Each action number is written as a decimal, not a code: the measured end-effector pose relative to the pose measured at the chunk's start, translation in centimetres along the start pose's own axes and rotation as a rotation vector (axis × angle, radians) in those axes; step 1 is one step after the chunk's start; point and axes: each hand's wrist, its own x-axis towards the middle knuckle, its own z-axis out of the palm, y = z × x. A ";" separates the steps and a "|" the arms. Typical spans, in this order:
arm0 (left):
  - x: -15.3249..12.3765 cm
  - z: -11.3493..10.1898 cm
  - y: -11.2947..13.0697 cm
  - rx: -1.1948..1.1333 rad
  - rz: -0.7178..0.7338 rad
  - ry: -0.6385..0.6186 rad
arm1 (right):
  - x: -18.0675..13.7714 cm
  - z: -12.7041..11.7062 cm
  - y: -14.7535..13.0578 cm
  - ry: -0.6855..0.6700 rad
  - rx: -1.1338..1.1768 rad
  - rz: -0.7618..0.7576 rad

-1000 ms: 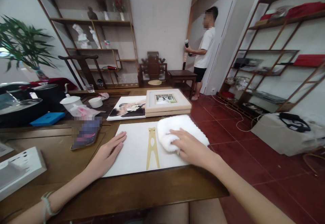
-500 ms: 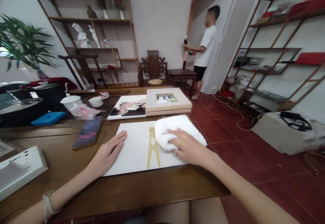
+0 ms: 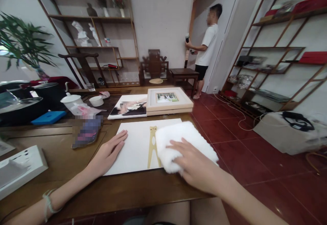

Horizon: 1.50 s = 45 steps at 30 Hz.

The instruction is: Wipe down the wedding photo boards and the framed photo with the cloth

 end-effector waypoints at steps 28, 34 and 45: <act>0.0 0.1 -0.1 -0.006 -0.007 -0.002 | 3.5 3.2 -5.1 0.055 0.076 -0.074; -0.1 0.1 0.0 -0.013 -0.012 0.006 | 6.2 2.5 -3.0 0.101 0.100 -0.028; 0.0 0.0 0.1 -0.028 -0.004 0.020 | 10.7 2.7 -2.3 0.119 -0.041 0.021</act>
